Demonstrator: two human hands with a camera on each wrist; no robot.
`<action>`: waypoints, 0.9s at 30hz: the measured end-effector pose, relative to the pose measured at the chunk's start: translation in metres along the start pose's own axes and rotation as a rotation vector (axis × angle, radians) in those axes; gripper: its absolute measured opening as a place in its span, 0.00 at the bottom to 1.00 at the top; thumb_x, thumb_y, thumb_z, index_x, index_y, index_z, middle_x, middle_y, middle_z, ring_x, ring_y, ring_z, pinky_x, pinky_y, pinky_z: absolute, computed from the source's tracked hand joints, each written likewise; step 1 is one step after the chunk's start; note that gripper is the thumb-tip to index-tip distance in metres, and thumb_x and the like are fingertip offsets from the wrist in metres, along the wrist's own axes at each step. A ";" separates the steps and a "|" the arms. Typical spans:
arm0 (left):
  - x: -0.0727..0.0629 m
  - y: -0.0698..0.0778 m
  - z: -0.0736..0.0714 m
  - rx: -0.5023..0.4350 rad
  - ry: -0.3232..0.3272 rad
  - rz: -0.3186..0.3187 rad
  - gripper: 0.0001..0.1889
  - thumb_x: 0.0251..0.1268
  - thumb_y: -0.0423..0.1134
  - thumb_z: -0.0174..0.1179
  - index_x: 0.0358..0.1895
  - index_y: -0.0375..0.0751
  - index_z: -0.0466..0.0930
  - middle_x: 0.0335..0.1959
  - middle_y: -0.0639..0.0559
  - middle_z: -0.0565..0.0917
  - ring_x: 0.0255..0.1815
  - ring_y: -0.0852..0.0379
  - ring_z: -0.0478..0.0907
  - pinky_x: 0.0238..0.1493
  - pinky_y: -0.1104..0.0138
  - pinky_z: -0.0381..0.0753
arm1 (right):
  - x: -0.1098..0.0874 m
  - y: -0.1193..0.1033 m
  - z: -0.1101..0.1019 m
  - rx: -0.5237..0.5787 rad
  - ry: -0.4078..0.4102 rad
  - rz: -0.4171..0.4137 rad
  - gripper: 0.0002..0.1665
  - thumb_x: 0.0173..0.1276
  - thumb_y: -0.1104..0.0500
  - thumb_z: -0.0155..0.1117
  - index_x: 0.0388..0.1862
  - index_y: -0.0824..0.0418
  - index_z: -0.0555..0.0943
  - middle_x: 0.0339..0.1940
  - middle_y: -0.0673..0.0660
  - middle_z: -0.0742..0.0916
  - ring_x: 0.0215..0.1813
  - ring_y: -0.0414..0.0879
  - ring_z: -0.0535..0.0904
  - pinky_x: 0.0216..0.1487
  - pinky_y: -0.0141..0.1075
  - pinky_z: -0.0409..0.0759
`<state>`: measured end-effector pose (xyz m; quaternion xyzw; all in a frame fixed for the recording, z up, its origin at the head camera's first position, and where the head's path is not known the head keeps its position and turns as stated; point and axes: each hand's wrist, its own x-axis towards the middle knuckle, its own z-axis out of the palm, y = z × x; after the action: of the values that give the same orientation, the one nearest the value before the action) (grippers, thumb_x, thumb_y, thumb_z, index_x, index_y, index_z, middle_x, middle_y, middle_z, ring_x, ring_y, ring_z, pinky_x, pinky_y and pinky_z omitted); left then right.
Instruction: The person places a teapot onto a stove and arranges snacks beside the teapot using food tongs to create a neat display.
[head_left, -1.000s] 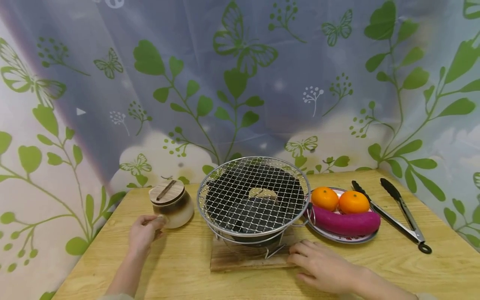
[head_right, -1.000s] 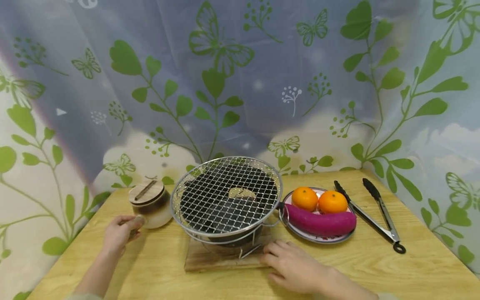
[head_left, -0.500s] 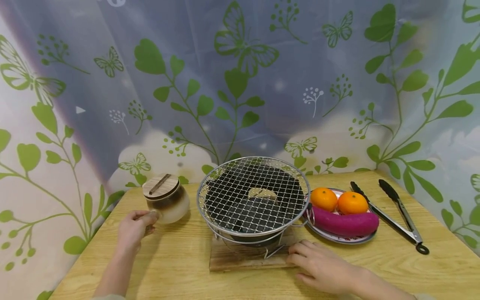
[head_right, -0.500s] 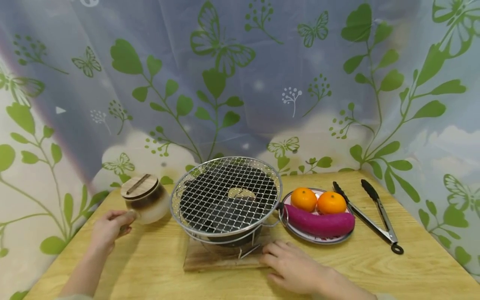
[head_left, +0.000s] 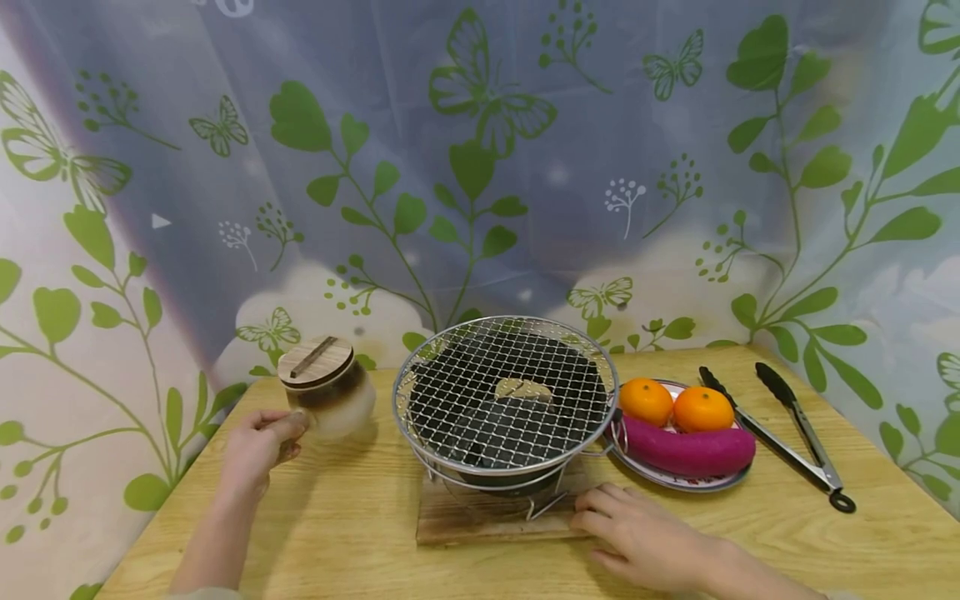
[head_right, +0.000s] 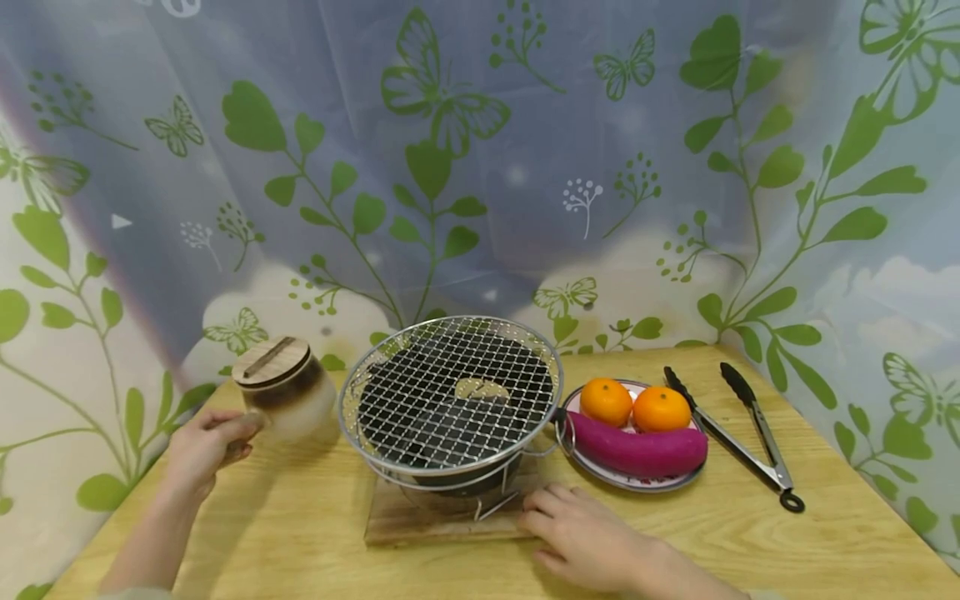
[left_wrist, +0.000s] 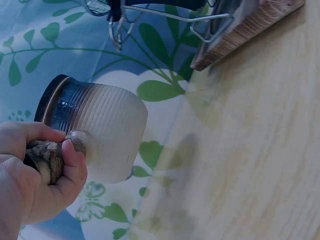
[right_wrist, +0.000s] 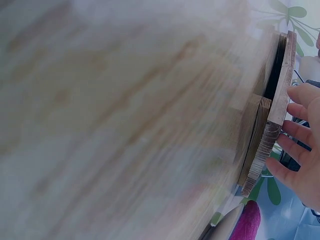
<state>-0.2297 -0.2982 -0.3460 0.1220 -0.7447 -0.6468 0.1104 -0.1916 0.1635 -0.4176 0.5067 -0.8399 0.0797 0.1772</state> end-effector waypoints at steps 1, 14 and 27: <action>0.000 0.003 -0.001 -0.007 -0.008 0.003 0.15 0.61 0.30 0.56 0.48 0.28 0.64 0.29 0.55 0.75 0.24 0.65 0.75 0.29 0.72 0.80 | 0.000 0.000 0.000 -0.002 0.002 -0.001 0.18 0.58 0.53 0.64 0.48 0.52 0.78 0.49 0.50 0.78 0.49 0.44 0.72 0.50 0.42 0.75; 0.000 0.024 -0.008 -0.049 0.001 0.030 0.12 0.58 0.27 0.57 0.43 0.30 0.67 0.30 0.51 0.75 0.24 0.62 0.77 0.29 0.70 0.81 | -0.001 0.001 0.001 0.005 0.013 -0.009 0.19 0.56 0.54 0.65 0.48 0.52 0.78 0.48 0.50 0.78 0.49 0.44 0.72 0.50 0.42 0.75; 0.000 0.044 -0.010 -0.002 -0.065 0.061 0.14 0.61 0.28 0.55 0.48 0.29 0.64 0.42 0.43 0.68 0.30 0.63 0.76 0.32 0.71 0.81 | 0.000 0.003 0.000 0.008 0.008 -0.016 0.18 0.57 0.53 0.65 0.48 0.51 0.78 0.48 0.49 0.78 0.49 0.44 0.72 0.49 0.41 0.76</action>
<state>-0.2280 -0.3018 -0.3010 0.0779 -0.7507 -0.6473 0.1060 -0.1944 0.1652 -0.4176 0.5137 -0.8349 0.0837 0.1790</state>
